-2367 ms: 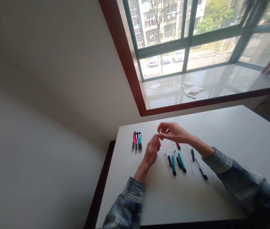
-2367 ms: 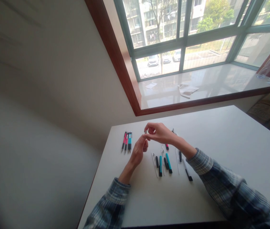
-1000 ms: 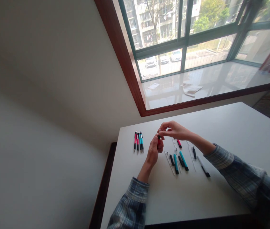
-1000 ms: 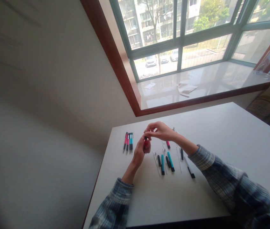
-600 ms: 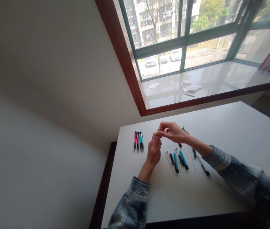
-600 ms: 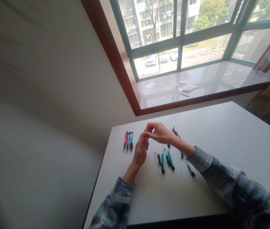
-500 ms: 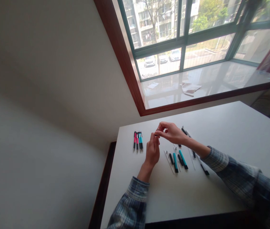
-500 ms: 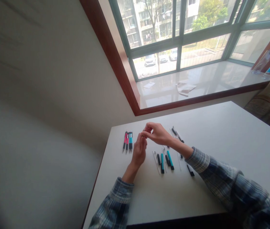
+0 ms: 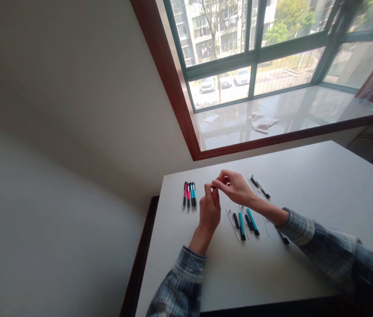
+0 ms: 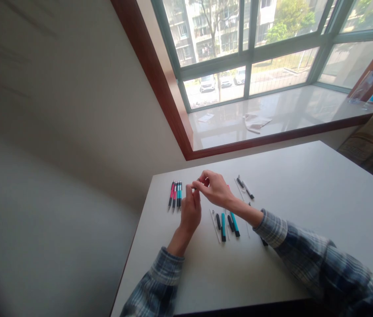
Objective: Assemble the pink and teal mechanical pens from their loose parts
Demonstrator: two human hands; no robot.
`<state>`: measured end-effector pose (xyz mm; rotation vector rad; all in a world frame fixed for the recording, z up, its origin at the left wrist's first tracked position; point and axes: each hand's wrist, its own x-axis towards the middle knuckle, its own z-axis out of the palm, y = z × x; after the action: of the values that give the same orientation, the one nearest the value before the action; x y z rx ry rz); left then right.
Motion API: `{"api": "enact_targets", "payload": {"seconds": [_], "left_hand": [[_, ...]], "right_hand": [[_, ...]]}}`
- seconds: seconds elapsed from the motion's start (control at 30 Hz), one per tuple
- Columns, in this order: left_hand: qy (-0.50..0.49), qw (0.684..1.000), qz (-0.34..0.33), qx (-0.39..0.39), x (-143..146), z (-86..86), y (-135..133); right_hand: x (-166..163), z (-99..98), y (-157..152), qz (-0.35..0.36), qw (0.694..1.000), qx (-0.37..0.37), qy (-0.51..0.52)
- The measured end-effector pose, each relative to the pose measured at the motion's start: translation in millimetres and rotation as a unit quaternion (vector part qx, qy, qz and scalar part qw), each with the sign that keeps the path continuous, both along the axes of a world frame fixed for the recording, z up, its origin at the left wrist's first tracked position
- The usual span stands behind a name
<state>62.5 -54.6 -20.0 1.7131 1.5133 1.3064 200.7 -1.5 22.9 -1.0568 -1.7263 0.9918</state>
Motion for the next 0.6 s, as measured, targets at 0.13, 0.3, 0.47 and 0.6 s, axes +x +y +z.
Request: {"api": "enact_targets", "payload": {"seconds": [0.13, 0.3, 0.47, 0.6], "left_hand": [[0.015, 1.000, 0.012, -0.009, 1, -3.2, 2], [-0.015, 1.000, 0.017, 0.004, 3, -1.1, 3], [0.018, 1.000, 0.015, 0.011, 2, -2.5, 1], [0.010, 1.000, 0.017, 0.000, 0, -7.0, -1]], "right_hand": [[4, 5.3, 4, 0.026, 0.999, -0.028, -0.020], [9, 14.9, 4, 0.043, 0.998, -0.016, -0.039], [4, 12.6, -1, 0.034, 0.999, -0.005, -0.035], [-1, 3.8, -2, 0.025, 0.999, -0.010, -0.025]]}}
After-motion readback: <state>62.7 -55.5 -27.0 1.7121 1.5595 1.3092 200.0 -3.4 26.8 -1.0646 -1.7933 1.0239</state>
